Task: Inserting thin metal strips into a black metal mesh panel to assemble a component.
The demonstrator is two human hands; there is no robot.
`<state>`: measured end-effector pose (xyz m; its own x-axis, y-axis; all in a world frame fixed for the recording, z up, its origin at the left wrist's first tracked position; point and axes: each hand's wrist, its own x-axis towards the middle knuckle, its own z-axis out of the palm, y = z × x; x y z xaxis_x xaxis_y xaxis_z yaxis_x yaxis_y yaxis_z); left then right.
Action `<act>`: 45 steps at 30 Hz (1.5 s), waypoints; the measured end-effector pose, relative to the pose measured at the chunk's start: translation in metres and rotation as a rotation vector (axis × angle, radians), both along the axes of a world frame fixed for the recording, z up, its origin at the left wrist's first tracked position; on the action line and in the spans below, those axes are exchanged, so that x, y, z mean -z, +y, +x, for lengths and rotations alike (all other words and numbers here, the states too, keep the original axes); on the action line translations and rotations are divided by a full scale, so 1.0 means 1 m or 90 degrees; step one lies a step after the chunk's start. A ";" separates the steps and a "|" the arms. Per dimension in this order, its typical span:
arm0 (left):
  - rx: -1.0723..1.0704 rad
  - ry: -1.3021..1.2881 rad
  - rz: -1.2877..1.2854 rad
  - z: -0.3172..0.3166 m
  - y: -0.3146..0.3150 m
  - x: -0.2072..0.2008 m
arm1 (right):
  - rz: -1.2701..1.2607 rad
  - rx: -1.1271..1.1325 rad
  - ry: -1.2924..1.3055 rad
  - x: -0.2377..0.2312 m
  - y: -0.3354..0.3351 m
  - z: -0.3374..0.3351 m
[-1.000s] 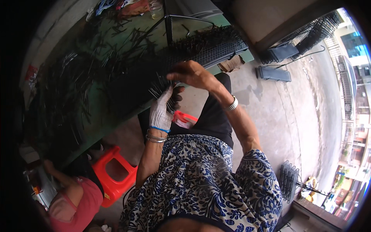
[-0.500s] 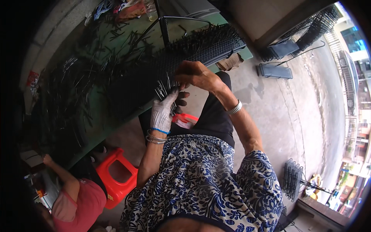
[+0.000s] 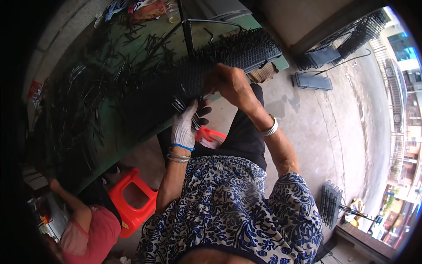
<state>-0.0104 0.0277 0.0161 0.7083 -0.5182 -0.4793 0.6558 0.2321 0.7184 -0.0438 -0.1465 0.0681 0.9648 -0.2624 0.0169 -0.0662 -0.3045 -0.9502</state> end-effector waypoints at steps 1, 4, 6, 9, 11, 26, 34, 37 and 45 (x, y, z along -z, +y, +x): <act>-0.019 0.032 -0.012 0.002 0.000 0.002 | -0.118 0.093 -0.063 -0.001 -0.001 0.001; -0.014 0.068 -0.037 0.003 -0.005 0.000 | -0.380 0.221 -0.200 0.005 -0.011 0.016; -0.012 0.113 -0.076 0.002 -0.011 0.012 | -0.349 0.254 -0.197 0.016 -0.011 0.028; -0.016 0.175 -0.123 0.002 -0.011 0.022 | -0.371 0.289 -0.270 0.033 -0.013 0.042; -0.020 0.194 -0.130 0.001 -0.010 0.021 | -0.405 0.288 -0.280 0.041 -0.015 0.047; -0.040 0.162 -0.058 -0.004 -0.001 0.004 | -0.432 0.263 -0.231 0.053 -0.016 0.051; -0.033 0.121 -0.045 -0.007 0.000 -0.002 | -0.605 0.238 -0.185 0.047 -0.010 0.060; -0.020 0.108 -0.068 -0.007 0.000 -0.003 | -0.632 0.253 -0.118 0.043 -0.009 0.060; -0.006 0.063 -0.065 -0.009 -0.001 -0.013 | -0.750 0.234 -0.053 0.042 -0.013 0.051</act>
